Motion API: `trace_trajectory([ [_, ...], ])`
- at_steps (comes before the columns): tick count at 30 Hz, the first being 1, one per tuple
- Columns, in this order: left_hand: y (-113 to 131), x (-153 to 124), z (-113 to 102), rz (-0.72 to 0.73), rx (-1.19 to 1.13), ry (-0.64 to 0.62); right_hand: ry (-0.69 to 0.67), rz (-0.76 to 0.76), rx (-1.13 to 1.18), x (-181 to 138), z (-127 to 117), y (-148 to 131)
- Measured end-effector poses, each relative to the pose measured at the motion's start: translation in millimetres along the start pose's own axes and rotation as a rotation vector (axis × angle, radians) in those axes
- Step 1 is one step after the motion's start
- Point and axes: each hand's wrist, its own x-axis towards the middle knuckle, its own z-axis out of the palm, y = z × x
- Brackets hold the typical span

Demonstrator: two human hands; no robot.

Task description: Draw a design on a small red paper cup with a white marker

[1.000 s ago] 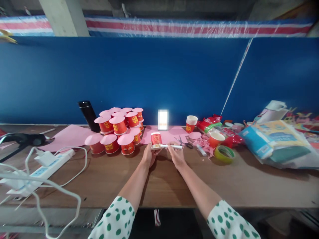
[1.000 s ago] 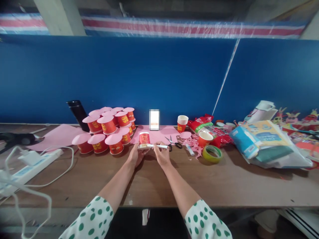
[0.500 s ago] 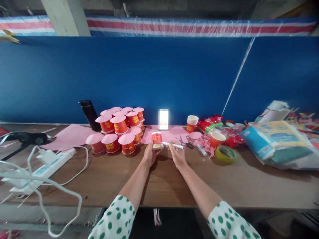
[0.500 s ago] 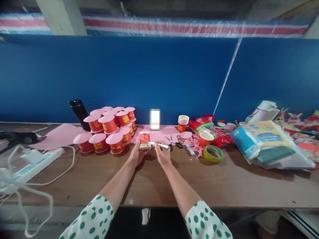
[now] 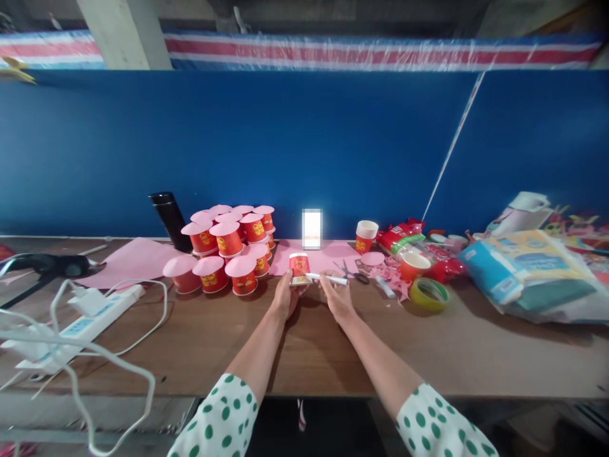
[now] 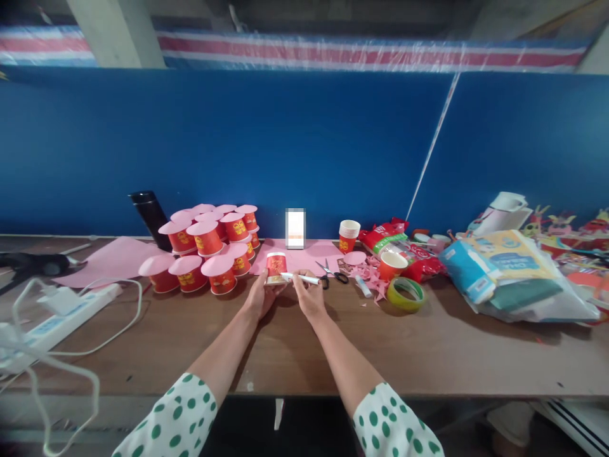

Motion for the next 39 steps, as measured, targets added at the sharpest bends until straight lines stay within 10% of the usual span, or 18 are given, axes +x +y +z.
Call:
trace_trajectory([
  [39, 0.0, -1.5, 2.5, 0.047, 0.013, 0.009, -0.050, 0.027, 0.036, -1.6, 1.9, -0.5],
])
